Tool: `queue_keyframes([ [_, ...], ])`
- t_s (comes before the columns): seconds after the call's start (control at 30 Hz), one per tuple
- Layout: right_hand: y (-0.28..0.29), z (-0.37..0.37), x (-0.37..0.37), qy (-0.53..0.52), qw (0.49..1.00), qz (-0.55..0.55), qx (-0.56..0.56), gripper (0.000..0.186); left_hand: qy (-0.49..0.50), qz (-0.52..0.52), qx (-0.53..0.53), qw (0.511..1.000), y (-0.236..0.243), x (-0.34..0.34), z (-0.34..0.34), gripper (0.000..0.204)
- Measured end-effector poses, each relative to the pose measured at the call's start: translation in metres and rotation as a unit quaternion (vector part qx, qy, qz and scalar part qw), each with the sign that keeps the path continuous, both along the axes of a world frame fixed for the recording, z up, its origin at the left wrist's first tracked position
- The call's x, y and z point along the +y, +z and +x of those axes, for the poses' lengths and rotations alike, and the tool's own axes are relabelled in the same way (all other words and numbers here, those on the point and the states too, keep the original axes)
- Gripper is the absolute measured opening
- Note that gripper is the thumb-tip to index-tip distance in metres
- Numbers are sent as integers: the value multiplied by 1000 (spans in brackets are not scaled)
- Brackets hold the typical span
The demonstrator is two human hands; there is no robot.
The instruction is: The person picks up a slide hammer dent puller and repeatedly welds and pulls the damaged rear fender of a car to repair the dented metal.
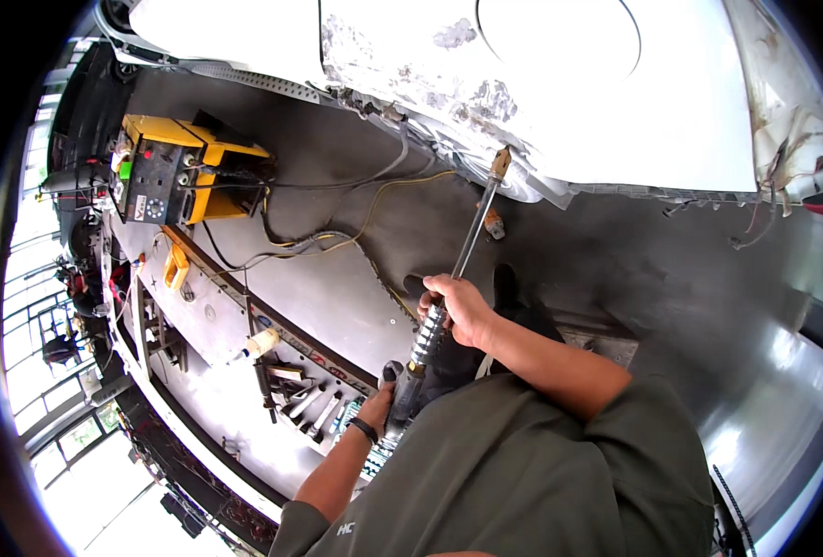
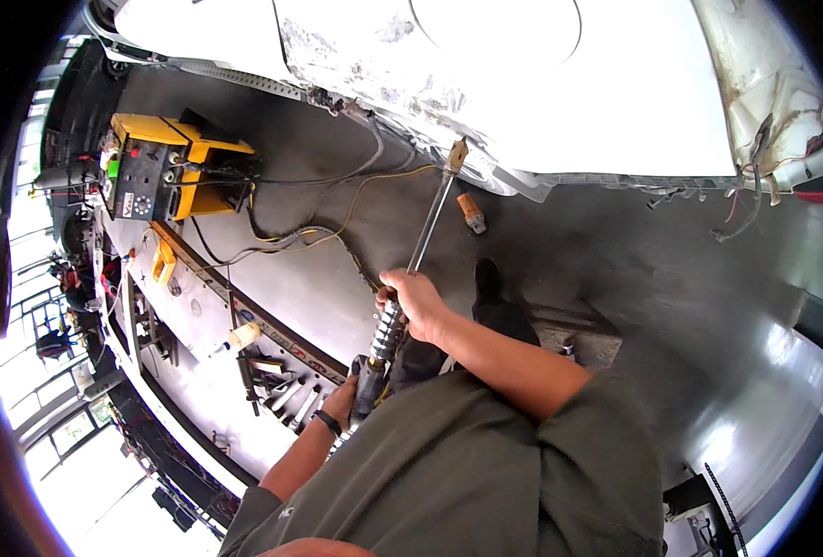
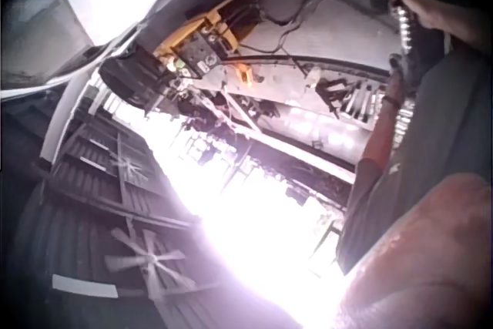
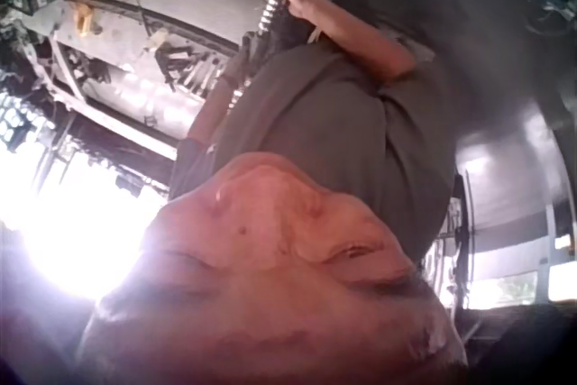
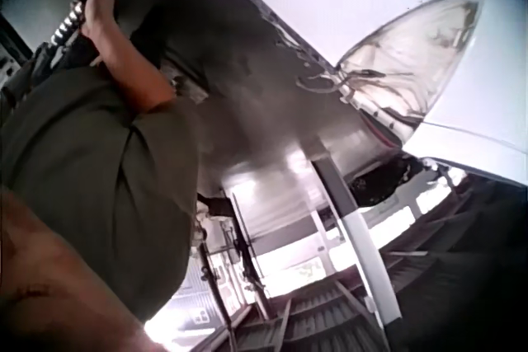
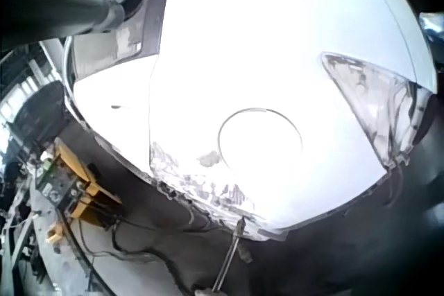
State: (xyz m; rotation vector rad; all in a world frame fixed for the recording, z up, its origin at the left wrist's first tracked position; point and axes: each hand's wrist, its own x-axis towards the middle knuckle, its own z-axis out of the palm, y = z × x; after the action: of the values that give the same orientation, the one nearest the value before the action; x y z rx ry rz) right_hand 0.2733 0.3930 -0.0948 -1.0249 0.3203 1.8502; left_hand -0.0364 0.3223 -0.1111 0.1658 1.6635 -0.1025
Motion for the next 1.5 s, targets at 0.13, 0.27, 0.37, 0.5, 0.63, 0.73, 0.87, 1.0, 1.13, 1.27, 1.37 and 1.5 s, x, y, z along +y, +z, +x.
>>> queue_keyframes([
  [0.13, -8, 1, 1, 2, 999, -38, -5, 21, -24, -81, -81, 993, -11, 7, -1, 44],
  [0.27, -12, -5, 0, -13, 999, -35, -1, 19, -22, -101, -100, 990, -11, 10, -1, 43],
  [0.37, -9, -11, 3, -1, 999, -31, -19, 18, 10, -102, -120, 987, -24, 4, -22, 47],
  [0.5, 2, -7, 4, -3, 999, -35, -28, 17, -51, -130, -152, 978, -11, 18, -15, 52],
  [0.63, 0, -10, 4, 1, 998, -54, -42, 18, -102, -129, -159, 974, -9, 23, -19, 51],
  [0.73, 10, -8, 5, 20, 997, -52, -49, 19, -125, -193, -207, 951, -17, 21, -27, 51],
  [0.87, 2, -10, 5, -62, 997, -51, -3, 18, -81, -209, -172, 959, -10, 16, -16, 49],
  [1.0, -12, 33, 33, -65, 997, 42, -27, 20, -85, -130, -148, 977, -2, 8, -20, 52],
  [1.13, -30, 111, 73, -92, 990, 99, -40, 24, -99, -143, -199, 965, -14, 7, -29, 56],
  [1.27, -22, 40, 32, -84, 984, 77, -134, 20, -111, -138, -190, 966, -9, 6, -30, 60],
  [1.37, -8, -38, -14, -156, 982, 82, -74, 16, -95, -170, -182, 964, 6, 19, -11, 53],
  [1.5, -9, -28, -1, -118, 991, 63, -14, 15, -86, -188, -178, 962, -9, 19, -28, 55],
])
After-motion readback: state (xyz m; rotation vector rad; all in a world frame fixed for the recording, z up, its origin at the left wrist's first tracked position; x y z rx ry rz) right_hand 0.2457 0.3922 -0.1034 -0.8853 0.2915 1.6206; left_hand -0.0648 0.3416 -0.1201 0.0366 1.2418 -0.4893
